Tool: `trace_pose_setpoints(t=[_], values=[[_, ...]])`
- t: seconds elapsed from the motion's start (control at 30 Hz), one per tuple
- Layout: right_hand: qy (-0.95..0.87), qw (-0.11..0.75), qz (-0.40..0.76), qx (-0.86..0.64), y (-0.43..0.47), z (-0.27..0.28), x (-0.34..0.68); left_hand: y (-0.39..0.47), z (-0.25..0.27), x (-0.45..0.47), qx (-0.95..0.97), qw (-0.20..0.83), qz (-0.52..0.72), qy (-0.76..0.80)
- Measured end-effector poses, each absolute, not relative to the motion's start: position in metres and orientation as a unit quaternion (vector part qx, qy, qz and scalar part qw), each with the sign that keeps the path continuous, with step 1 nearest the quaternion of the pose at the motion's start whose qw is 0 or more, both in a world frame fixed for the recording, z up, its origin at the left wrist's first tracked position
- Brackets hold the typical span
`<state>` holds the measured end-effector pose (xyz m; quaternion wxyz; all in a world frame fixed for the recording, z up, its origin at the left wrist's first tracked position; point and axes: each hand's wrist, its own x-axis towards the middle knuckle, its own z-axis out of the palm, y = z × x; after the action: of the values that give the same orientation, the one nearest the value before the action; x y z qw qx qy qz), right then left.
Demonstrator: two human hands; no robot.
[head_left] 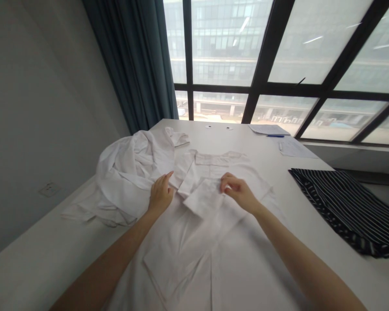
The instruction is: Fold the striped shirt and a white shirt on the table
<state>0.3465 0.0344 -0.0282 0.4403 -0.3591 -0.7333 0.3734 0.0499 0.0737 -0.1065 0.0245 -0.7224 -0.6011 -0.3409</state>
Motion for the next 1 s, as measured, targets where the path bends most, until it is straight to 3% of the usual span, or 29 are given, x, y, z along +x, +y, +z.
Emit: trace_pose_setpoints(t=[0.07,0.13,0.37,0.73,0.83,1.0], values=[[-0.688,0.529,0.325,-0.376,0.026,-0.029,0.379,0.073,-0.108,0.05,-0.721,0.029,-0.338,-0.604],[-0.663,0.544,0.308,-0.412,0.019,-0.033,0.415,0.073,-0.109,0.05,-0.728,0.038,-0.327,-0.601],[-0.649,0.36,0.256,-0.619,0.001,-0.056,0.488,0.07,-0.109,0.056,-0.79,0.085,-0.258,-0.55],[-0.785,0.252,0.245,-0.51,0.004,-0.057,0.422,0.062,-0.101,0.059,-0.852,0.031,-0.258,-0.454],[-0.773,0.305,0.27,-0.486,0.001,-0.041,0.42,0.064,-0.101,0.058,-0.846,0.006,-0.282,-0.453],[-0.678,0.519,0.338,-0.396,-0.021,-0.005,0.445,0.075,-0.108,0.052,-0.777,-0.048,-0.388,-0.493]])
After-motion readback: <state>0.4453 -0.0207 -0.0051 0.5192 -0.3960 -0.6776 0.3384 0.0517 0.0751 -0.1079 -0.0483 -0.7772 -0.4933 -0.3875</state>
